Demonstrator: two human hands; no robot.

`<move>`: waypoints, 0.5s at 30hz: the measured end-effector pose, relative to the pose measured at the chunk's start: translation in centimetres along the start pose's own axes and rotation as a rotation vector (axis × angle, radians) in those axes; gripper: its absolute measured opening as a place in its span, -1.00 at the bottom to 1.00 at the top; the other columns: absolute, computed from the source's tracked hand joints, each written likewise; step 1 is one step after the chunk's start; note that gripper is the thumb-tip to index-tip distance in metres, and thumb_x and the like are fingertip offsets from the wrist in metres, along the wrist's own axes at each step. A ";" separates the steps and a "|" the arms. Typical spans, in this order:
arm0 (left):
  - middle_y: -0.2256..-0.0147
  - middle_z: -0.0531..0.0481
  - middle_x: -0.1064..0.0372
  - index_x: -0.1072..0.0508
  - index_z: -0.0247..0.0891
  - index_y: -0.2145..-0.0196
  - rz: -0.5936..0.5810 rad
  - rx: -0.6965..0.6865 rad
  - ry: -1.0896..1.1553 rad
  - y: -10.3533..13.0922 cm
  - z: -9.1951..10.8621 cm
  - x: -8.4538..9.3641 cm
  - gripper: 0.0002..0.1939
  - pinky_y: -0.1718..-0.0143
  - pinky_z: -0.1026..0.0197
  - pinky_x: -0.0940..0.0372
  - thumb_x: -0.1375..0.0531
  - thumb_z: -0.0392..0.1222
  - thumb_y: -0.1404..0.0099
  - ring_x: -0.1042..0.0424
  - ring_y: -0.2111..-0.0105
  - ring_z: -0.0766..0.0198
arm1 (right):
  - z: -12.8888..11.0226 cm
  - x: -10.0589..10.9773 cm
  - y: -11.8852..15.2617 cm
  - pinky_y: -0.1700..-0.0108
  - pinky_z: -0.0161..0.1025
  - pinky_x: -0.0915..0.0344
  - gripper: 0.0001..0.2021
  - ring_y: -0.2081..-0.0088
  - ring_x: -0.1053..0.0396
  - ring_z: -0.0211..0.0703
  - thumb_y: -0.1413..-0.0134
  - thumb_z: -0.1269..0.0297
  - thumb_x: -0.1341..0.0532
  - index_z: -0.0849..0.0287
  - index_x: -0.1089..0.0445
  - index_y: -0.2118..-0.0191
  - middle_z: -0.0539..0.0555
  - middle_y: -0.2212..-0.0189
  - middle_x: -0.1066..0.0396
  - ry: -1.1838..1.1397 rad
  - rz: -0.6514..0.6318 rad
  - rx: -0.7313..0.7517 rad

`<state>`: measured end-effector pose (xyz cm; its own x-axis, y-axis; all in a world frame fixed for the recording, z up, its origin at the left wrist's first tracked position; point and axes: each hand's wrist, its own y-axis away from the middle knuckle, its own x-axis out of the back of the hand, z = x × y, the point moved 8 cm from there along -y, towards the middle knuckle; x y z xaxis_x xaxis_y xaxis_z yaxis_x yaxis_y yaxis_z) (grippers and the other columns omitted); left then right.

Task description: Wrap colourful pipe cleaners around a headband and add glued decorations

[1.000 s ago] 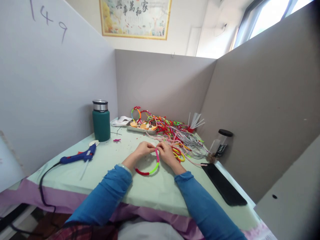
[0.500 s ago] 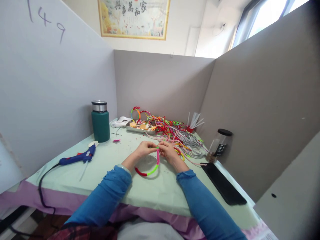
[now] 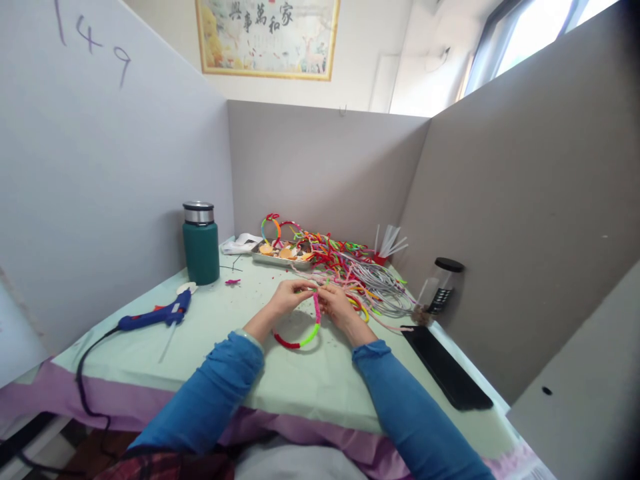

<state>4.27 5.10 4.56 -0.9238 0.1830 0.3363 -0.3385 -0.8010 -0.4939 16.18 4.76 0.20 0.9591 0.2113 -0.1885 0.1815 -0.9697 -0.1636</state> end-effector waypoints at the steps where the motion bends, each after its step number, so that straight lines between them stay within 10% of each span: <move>1: 0.40 -0.10 -0.50 -0.56 -0.34 0.32 0.023 0.007 -0.003 -0.1 -0.2 0.2 -0.73 0.34 0.26 -0.28 -0.27 -0.13 -0.03 -0.42 0.40 0.25 | 0.0 0.0 0.0 0.62 -0.37 0.03 -0.79 0.66 -0.07 -0.38 0.19 0.19 -0.28 0.16 -0.24 0.54 -0.13 0.69 -0.13 0.008 0.006 0.001; 15: 0.36 -0.14 -0.52 -0.58 -0.36 0.34 0.089 0.156 0.013 -0.2 -1.1 1.0 -0.70 0.27 0.21 -0.31 -0.29 -0.11 0.02 -0.45 0.33 0.17 | -2.3 -0.5 0.8 0.57 -0.36 -0.03 -0.78 0.63 -0.09 -0.36 0.13 0.13 -0.25 0.18 -0.32 0.45 -0.11 0.66 -0.20 0.226 0.049 0.193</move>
<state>3.17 6.09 4.08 -0.9516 0.1138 0.2856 -0.2241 -0.8928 -0.3908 16.32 3.54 2.44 0.9937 0.1113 0.0163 0.1101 -0.9324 -0.3443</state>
